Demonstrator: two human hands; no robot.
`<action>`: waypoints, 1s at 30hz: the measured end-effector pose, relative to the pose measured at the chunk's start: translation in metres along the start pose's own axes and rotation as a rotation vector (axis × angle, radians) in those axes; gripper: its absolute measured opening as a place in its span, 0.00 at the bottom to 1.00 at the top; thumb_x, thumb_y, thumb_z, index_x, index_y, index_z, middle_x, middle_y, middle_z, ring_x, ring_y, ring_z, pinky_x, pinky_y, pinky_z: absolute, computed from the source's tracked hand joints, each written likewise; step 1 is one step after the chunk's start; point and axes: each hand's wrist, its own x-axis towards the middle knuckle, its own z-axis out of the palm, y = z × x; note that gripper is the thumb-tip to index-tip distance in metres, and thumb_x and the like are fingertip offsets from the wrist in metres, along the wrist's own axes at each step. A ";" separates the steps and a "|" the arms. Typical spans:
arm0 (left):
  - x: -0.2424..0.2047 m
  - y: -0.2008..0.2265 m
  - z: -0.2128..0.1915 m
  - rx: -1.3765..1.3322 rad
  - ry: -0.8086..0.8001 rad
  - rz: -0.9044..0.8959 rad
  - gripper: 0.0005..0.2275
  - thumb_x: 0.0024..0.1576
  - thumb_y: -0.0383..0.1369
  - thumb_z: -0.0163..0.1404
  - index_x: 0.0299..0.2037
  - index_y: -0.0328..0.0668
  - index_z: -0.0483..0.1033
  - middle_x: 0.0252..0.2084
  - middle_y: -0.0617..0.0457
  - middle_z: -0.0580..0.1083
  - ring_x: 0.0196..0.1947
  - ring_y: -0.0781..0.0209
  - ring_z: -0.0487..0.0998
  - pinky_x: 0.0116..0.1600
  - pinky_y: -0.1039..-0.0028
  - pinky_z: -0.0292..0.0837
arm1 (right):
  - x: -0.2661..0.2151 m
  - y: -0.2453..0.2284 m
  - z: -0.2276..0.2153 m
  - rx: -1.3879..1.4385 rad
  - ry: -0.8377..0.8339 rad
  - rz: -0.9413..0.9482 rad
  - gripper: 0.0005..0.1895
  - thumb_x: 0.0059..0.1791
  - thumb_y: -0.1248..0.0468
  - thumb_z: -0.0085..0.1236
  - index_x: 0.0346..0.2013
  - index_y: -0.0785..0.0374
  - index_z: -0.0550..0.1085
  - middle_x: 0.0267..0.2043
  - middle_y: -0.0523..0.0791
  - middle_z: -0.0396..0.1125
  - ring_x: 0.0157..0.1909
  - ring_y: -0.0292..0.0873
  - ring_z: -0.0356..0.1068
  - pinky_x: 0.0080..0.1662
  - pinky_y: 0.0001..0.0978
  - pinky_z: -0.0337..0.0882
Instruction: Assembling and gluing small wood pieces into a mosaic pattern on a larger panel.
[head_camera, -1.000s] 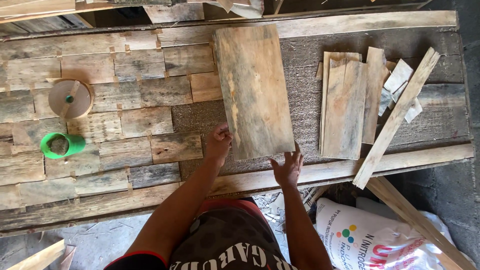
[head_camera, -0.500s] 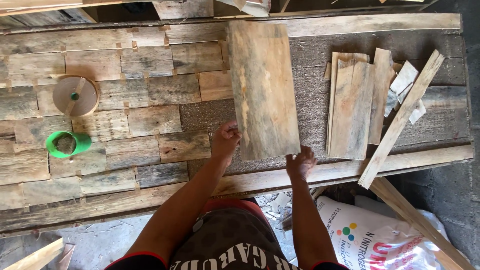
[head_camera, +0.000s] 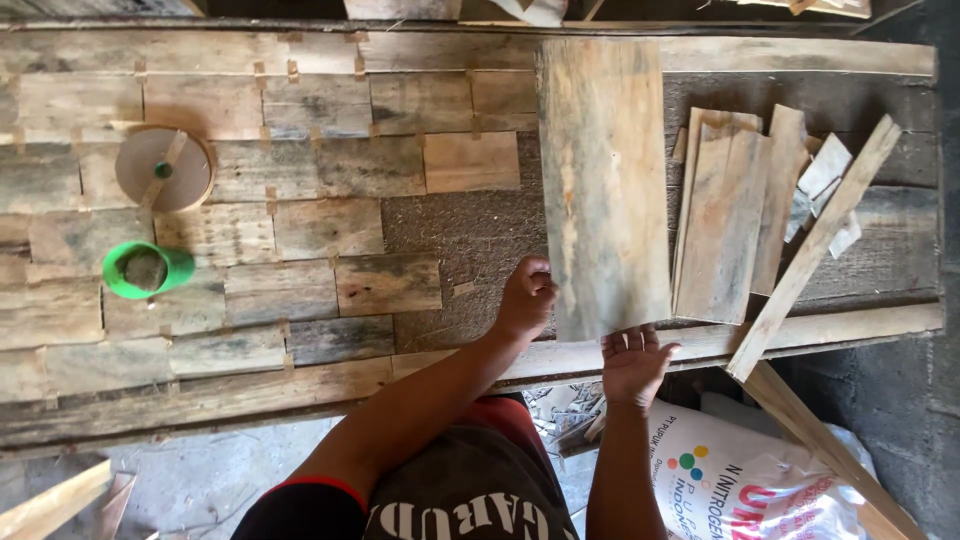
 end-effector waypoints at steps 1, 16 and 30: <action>-0.003 0.001 0.005 -0.002 0.014 0.001 0.18 0.55 0.17 0.49 0.55 0.32 0.65 0.38 0.46 0.73 0.34 0.63 0.72 0.34 0.74 0.71 | 0.003 0.001 -0.006 -0.006 -0.005 0.012 0.37 0.45 0.30 0.43 0.48 0.58 0.71 0.41 0.45 0.73 0.38 0.46 0.73 0.43 0.45 0.76; 0.004 -0.028 0.058 0.045 0.034 0.248 0.12 0.58 0.20 0.53 0.49 0.29 0.68 0.44 0.39 0.78 0.48 0.55 0.81 0.52 0.68 0.80 | 0.146 -0.080 -0.035 -0.413 -0.328 -0.118 0.21 0.61 0.73 0.44 0.68 0.55 0.64 0.53 0.44 0.71 0.43 0.39 0.70 0.39 0.30 0.73; 0.041 -0.047 -0.044 -0.586 0.589 0.353 0.01 0.62 0.24 0.51 0.40 0.39 0.75 0.37 0.51 0.78 0.34 0.63 0.81 0.45 0.67 0.85 | 0.265 -0.093 0.009 -0.693 -0.441 -0.253 0.25 0.57 0.78 0.38 0.70 0.61 0.63 0.61 0.48 0.69 0.59 0.42 0.71 0.63 0.35 0.73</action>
